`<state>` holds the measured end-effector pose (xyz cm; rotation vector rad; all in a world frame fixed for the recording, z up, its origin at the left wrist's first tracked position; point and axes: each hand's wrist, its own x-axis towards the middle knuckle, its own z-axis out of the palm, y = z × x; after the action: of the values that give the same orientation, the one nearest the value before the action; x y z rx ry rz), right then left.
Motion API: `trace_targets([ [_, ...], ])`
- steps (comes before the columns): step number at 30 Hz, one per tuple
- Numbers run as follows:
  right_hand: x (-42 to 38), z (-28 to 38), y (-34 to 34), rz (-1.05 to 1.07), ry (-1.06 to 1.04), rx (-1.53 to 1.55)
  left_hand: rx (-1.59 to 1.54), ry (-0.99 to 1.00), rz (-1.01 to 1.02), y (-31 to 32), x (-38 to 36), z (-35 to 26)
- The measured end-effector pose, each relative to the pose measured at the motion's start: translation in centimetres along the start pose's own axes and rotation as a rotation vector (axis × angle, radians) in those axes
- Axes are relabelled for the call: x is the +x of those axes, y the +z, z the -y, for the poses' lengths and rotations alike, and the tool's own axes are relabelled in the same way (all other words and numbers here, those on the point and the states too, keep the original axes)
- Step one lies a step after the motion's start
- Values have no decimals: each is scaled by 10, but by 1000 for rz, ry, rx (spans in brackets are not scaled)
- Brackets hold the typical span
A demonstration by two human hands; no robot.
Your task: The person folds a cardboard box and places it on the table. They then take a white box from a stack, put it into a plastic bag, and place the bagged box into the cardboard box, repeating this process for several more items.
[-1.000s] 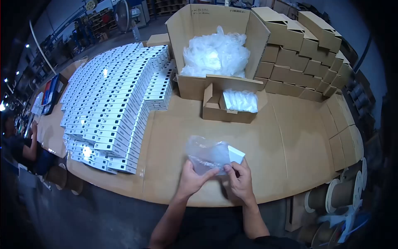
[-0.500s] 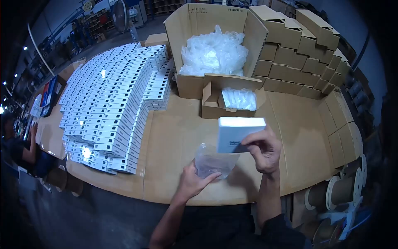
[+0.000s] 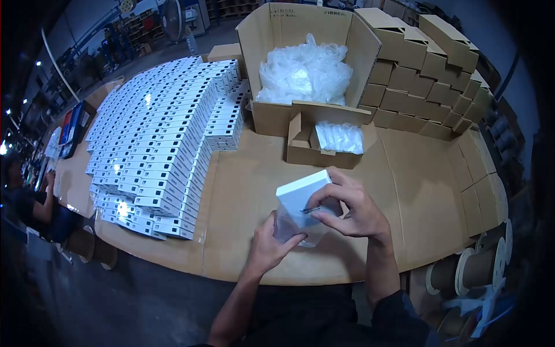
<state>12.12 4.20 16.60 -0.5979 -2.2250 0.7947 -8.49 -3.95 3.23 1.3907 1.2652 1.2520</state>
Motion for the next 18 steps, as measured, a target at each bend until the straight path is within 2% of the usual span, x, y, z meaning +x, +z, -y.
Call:
trace_targets([
  [5, 2, -2, 11, -124, 44, 54, -5, -8, -7, 2, 1, -11],
  [6, 1, 0, 7, -86, 120, 44, -52, -13, -10, 4, 1, -11],
  [10, -1, -12, 24, -289, 189, 289, -165, -10, 6, 3, 2, -10],
  [13, -3, -14, 19, -251, 346, 279, -133, -24, 15, 1, 3, -8],
  [16, -4, -23, 22, -265, 375, 288, -189, 11, 27, 1, 2, -8],
  [18, -3, -25, 21, -240, 388, 212, -424, -63, 72, -1, 1, -5],
])
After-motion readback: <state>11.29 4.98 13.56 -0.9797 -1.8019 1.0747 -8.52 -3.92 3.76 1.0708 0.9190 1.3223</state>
